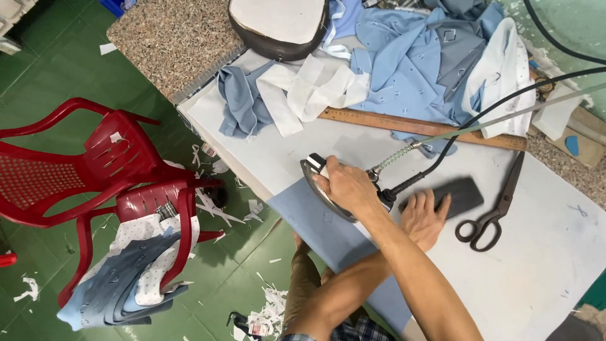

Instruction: Preparing fabric components by folding, ironing to set creases, and cutting to size.

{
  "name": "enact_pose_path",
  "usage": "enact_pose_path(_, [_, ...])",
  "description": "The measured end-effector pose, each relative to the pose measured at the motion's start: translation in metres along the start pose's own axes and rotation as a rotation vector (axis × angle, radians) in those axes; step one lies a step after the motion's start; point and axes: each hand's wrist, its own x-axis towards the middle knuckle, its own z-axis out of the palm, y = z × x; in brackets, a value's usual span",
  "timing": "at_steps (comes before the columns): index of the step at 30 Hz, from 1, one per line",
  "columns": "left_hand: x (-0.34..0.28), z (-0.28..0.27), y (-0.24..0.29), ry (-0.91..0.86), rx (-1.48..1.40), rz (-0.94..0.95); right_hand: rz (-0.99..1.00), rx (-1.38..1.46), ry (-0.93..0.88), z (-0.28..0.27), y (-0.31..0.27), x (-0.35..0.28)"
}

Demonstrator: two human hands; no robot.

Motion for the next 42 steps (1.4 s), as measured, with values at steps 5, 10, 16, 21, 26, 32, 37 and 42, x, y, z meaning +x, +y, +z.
enact_pose_path(5, [-0.041,-0.158,-0.022,-0.659,-0.857,0.119,-0.006,-0.003,-0.101,0.018,0.021,0.004])
enact_pose_path(10, [-0.082,-0.283,-0.116,-0.630,-0.518,0.392,-0.002,-0.027,-0.066,0.017,0.019,0.001])
enact_pose_path(16, [-0.139,-0.318,-0.290,-0.584,-1.124,-0.216,0.139,-0.012,0.012,0.022,0.014,0.015])
enact_pose_path(21, [-0.174,-0.241,-0.433,-0.265,-1.401,-1.222,0.277,0.093,0.082,-0.001,-0.012,0.032])
enact_pose_path(26, [0.025,-0.312,-0.364,-0.462,-0.816,-0.324,0.622,0.227,0.239,-0.006,-0.037,0.041])
enact_pose_path(32, [0.037,-0.270,-0.389,-0.438,-0.094,0.175,0.975,0.382,0.387,0.032,-0.072,0.041])
enact_pose_path(37, [0.036,-0.265,-0.389,-0.314,0.020,0.291,1.093,0.480,0.410,0.044,-0.104,0.033])
enact_pose_path(42, [0.043,-0.266,-0.390,-0.309,0.066,0.280,1.182,0.463,0.399,0.046,-0.102,0.044])
